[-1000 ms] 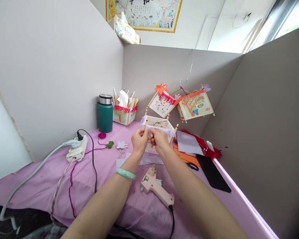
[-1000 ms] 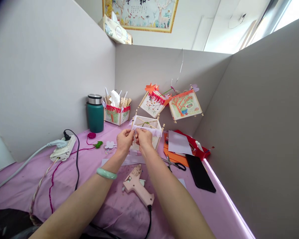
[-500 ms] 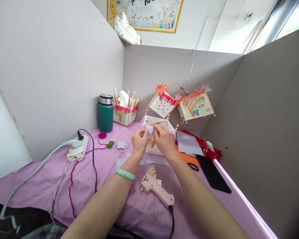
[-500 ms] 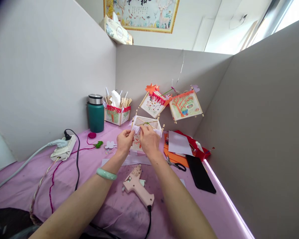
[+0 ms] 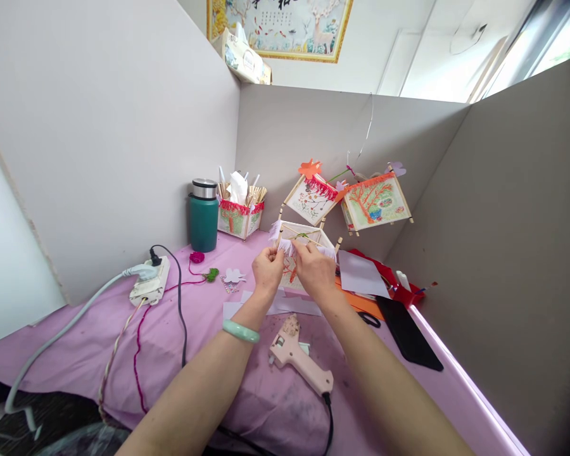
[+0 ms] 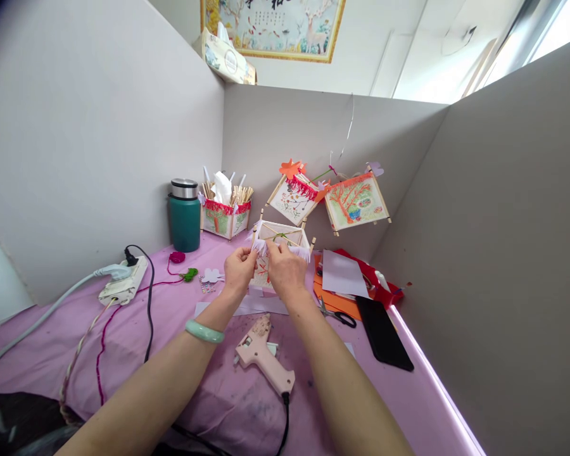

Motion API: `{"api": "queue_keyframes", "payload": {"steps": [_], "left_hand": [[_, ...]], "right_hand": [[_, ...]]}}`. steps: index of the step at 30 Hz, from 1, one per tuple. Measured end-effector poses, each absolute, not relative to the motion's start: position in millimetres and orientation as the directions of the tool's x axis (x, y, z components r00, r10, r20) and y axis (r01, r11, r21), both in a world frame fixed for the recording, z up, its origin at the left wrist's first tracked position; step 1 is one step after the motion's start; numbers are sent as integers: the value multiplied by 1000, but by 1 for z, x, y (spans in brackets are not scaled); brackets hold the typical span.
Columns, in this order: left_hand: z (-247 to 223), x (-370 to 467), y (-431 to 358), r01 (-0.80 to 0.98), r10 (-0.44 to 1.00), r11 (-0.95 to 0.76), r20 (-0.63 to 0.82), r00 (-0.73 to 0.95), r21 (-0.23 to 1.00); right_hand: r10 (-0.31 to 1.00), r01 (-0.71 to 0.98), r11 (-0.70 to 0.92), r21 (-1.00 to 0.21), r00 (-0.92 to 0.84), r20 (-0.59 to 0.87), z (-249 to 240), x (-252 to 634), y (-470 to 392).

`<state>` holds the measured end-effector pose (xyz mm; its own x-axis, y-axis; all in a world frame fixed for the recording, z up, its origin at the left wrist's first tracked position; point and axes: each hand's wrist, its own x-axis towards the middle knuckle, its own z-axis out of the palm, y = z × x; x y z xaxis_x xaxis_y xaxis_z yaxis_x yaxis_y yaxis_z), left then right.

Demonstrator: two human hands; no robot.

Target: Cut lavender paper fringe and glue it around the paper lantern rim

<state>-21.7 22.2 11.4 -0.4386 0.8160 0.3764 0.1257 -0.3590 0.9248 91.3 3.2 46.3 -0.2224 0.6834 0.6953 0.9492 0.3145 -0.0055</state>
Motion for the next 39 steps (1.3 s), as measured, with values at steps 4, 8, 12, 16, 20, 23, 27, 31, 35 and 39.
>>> {"api": "queue_keyframes", "payload": {"steps": [4, 8, 12, 16, 20, 23, 27, 31, 35, 39], "left_hand": [[10, -22, 23, 133, 810, -362, 381, -445, 923], [10, -22, 24, 132, 812, -369, 388, -436, 920], [11, -23, 23, 129, 813, -362, 380, -441, 923], [11, -23, 23, 117, 820, -360, 373, -435, 926], [11, -23, 23, 118, 819, -356, 371, -439, 927], [12, -23, 22, 123, 818, -351, 368, -442, 928], [12, -23, 21, 140, 816, -345, 371, -444, 928], [12, -23, 21, 153, 818, -339, 371, -440, 928], [13, -23, 17, 190, 804, -340, 389, -450, 921], [19, -24, 7, 360, 652, -437, 566, -505, 825]], "right_hand": [[616, 946, 325, -11, -203, 762, 50, 89, 1], [530, 915, 385, 119, -325, 783, 53, 83, 1], [498, 897, 416, 151, -364, 787, 53, 81, 4], [475, 886, 447, 125, -353, 806, 54, 84, 6], [483, 881, 448, 152, -382, 788, 55, 86, 6], [499, 879, 461, 124, -371, 783, 56, 86, 6], [472, 897, 434, 87, -309, 826, 57, 88, 6], [486, 878, 459, 135, -375, 789, 56, 90, 7], [474, 897, 439, 39, -269, 838, 57, 92, 10], [468, 897, 438, 53, -278, 839, 56, 95, 11]]}}
